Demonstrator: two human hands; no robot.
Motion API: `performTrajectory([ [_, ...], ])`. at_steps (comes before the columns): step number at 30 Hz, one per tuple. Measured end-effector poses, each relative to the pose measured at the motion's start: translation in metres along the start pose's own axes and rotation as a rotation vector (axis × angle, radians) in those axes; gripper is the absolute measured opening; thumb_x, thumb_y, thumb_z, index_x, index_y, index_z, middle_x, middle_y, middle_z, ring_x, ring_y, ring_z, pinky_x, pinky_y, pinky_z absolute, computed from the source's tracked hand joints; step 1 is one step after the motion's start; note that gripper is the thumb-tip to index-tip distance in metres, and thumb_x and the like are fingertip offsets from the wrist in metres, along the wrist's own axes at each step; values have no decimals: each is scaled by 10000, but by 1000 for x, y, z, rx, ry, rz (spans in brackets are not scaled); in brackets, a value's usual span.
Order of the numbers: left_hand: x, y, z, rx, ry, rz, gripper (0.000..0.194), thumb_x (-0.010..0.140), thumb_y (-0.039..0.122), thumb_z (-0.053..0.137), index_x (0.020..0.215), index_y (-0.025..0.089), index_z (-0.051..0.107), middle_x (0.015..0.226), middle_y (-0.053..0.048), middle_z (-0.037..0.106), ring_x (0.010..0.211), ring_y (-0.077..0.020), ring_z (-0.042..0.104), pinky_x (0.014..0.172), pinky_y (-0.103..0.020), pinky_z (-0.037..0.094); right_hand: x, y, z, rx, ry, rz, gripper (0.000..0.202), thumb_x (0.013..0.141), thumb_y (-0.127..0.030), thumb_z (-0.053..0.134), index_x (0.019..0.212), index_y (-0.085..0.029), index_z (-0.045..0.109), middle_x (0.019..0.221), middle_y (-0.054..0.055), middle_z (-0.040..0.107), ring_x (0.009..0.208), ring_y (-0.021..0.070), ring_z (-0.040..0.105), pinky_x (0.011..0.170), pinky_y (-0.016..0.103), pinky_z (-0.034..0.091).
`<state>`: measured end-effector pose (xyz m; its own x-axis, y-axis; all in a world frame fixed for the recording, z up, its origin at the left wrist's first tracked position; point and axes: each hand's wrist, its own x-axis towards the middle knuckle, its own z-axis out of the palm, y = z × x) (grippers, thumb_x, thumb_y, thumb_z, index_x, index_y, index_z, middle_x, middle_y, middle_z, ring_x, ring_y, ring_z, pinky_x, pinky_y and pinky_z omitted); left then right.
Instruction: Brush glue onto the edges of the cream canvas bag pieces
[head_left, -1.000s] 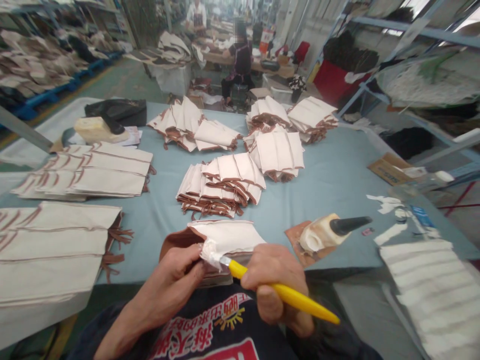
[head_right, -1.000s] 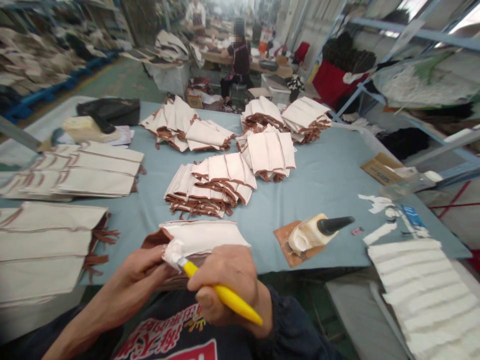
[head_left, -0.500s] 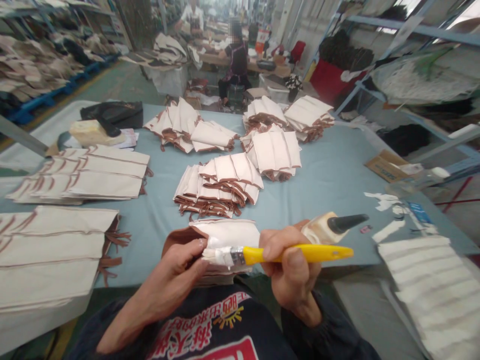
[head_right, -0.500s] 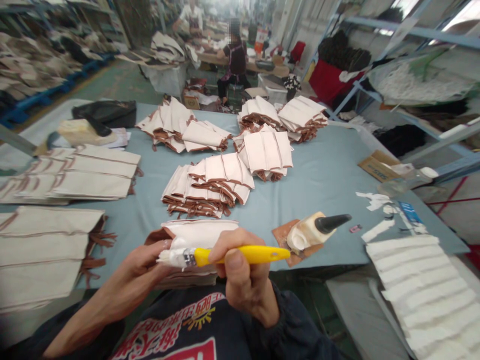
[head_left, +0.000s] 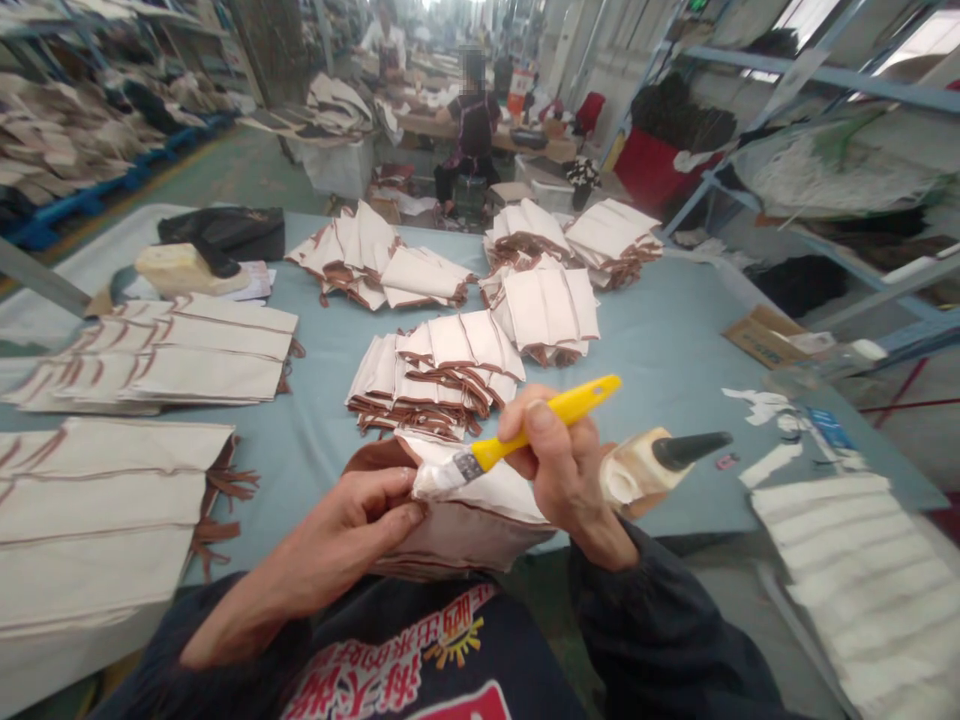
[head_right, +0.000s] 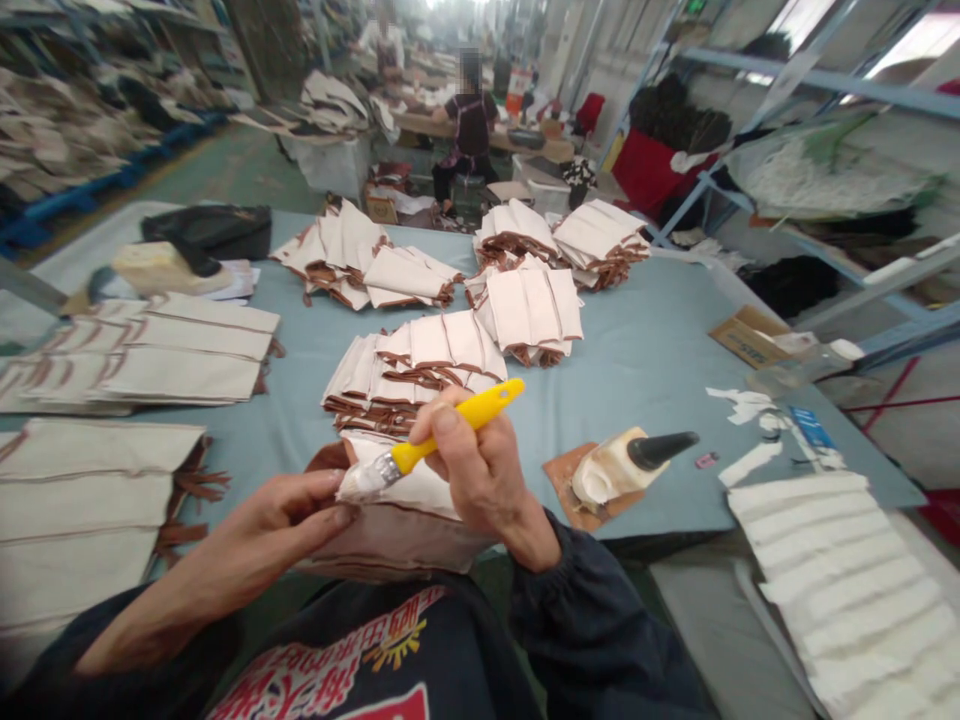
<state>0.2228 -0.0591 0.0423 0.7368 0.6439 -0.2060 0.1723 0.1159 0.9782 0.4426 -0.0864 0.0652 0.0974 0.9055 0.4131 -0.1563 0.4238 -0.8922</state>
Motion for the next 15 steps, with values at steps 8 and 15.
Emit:
performTrajectory([
  [8,0,2,-8,-312,51,-106,363,887,499,803,1038,170,831,785,-29,741,731,-159,629,664,-229,488,-2,10,1,-34,257,-33,420,1059,-568,544,818,-230,613,518,-88,406,392,86,335,375,210,247],
  [15,1,1,-18,-376,167,-188,452,811,449,852,1132,136,793,707,-15,704,494,-89,490,449,-187,338,-31,15,5,-113,126,-198,267,1117,-380,504,972,-243,683,602,-60,518,447,101,437,425,219,328],
])
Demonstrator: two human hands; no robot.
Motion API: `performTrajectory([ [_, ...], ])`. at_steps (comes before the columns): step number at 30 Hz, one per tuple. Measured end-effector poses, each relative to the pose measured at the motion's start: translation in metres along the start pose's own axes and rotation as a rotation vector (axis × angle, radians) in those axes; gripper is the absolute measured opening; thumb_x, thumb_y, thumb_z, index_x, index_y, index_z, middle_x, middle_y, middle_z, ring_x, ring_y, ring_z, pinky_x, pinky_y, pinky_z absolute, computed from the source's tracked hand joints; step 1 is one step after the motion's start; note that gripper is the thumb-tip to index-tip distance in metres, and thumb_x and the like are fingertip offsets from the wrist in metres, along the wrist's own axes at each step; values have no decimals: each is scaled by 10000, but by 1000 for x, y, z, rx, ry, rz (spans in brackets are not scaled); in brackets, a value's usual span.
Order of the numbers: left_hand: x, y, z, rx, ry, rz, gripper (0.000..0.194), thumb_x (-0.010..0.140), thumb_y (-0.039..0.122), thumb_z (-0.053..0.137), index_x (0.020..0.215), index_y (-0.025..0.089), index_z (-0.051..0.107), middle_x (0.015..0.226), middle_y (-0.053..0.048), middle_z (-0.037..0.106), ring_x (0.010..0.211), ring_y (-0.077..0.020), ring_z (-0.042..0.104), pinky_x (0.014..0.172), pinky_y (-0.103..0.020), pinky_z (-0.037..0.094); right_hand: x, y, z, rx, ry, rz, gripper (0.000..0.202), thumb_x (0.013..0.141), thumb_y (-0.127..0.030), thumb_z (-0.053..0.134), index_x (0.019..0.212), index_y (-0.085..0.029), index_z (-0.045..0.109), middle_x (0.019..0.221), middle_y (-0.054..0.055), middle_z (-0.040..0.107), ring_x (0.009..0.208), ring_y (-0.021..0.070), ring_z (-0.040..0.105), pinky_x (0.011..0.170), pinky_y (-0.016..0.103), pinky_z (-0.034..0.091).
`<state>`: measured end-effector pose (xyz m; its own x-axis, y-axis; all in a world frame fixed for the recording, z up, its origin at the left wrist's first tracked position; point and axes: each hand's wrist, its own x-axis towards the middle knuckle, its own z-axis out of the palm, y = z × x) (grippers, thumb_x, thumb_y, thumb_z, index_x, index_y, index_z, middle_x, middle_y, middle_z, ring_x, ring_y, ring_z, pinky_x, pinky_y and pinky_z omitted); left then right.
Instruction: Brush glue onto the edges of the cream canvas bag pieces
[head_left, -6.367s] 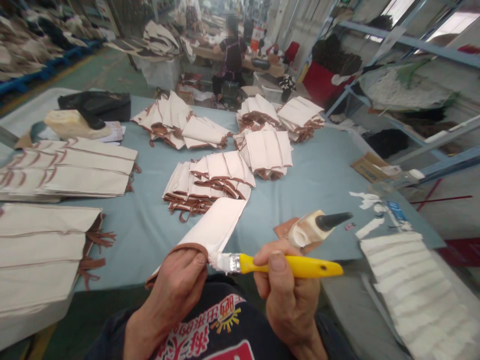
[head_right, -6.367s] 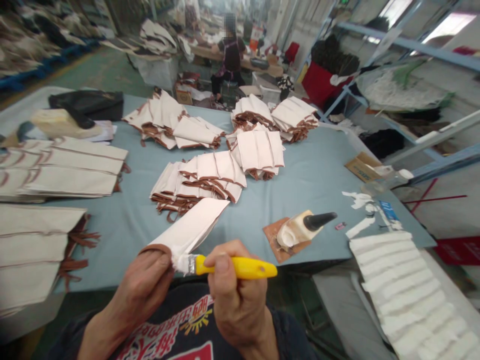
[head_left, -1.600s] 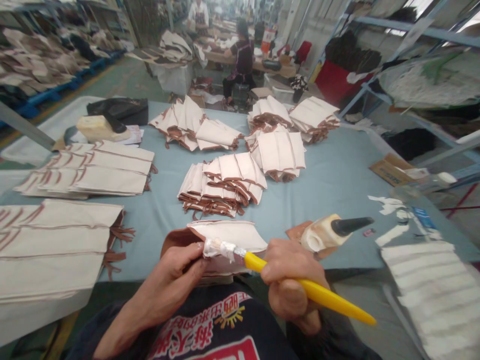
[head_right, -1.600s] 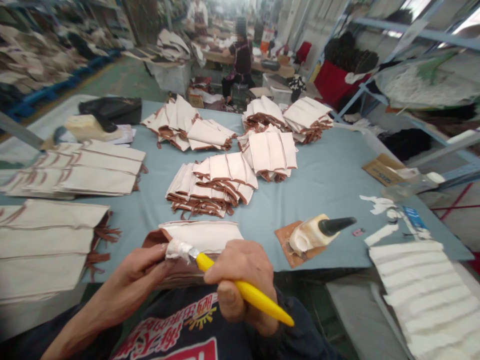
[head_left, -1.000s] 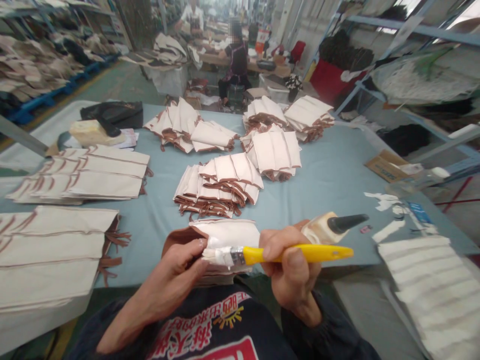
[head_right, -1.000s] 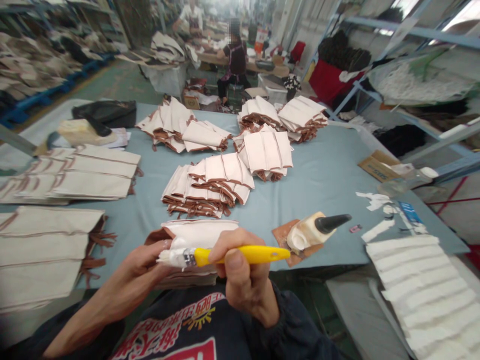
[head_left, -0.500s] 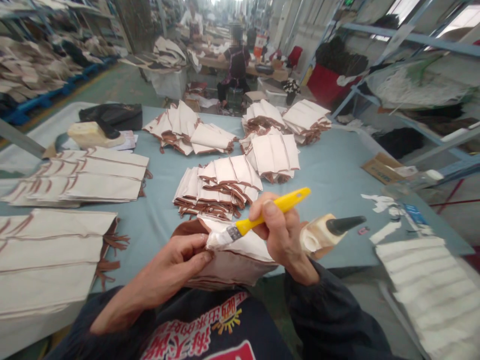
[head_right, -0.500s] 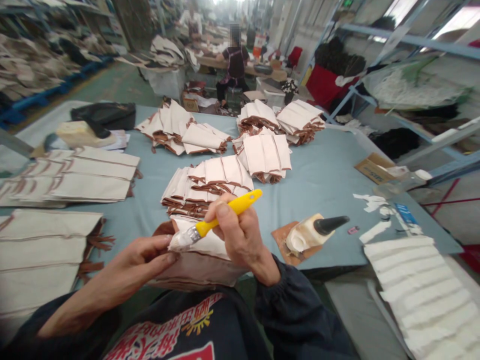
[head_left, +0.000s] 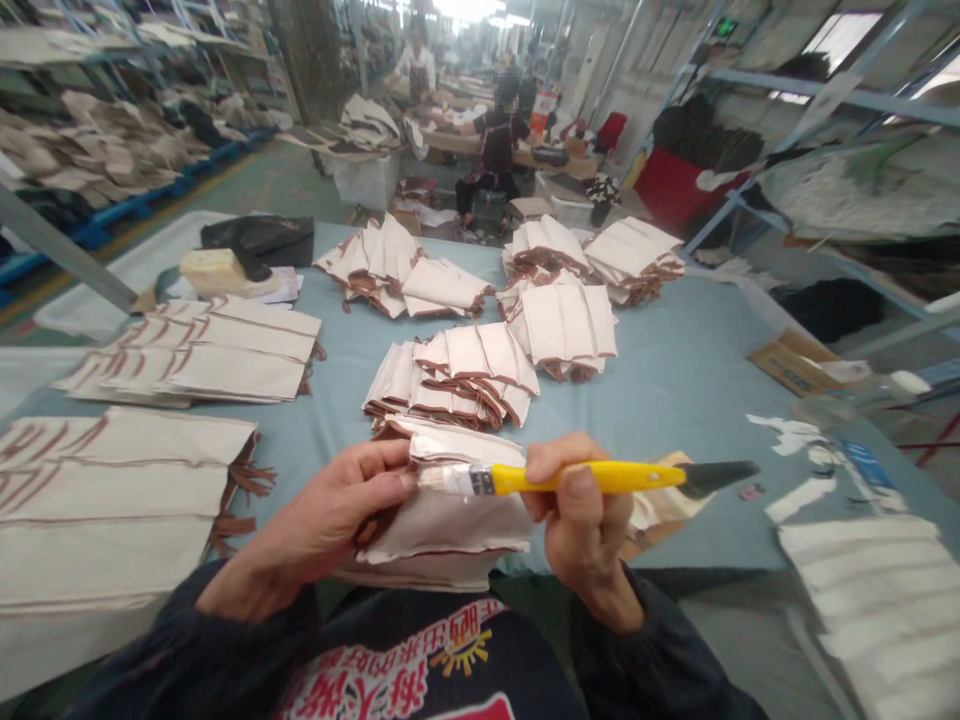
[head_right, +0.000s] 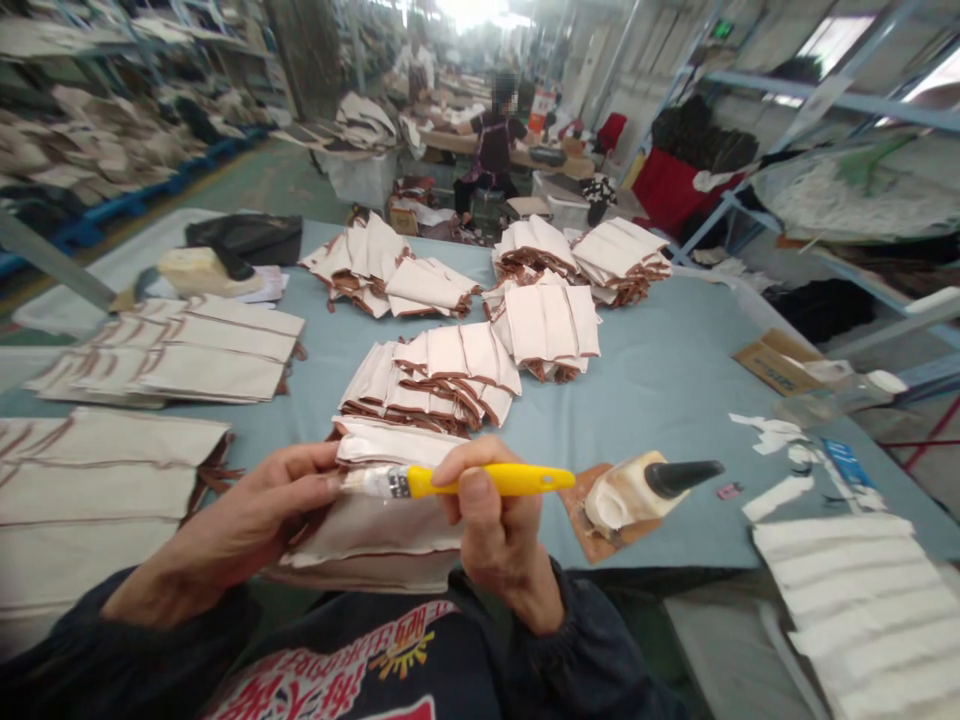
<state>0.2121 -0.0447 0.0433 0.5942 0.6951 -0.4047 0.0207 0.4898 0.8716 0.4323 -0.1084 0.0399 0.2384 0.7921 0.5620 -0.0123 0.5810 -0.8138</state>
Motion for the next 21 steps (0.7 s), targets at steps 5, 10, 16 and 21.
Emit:
performTrajectory([
  [5,-3,-3,6,-57,-107,-41,445,824,479,863,1101,143,773,694,-2,679,587,-118,590,524,-186,422,-9,12,-2,-241,12,-156,214,1100,-343,527,997,-249,690,687,-28,609,534,132,516,508,266,398],
  [10,-6,-12,10,-111,-109,-70,453,777,509,917,939,133,724,765,-8,678,636,-102,583,580,-172,428,-12,11,-11,-322,-28,-146,224,1106,-327,491,991,-248,666,663,-39,607,485,124,491,481,261,376],
  [16,-8,-14,13,-128,-76,-84,451,753,513,920,897,152,691,723,15,617,590,-97,513,536,-182,387,-6,3,-13,-423,-89,-220,236,1093,-320,504,926,-239,650,666,-31,644,471,116,503,475,264,379],
  [21,-10,-7,24,-94,-112,-79,478,801,565,881,882,145,668,726,17,599,580,-84,468,510,-176,342,2,-8,-3,-455,-153,-405,301,1127,-321,436,898,-238,612,630,-43,638,478,116,527,500,268,430],
])
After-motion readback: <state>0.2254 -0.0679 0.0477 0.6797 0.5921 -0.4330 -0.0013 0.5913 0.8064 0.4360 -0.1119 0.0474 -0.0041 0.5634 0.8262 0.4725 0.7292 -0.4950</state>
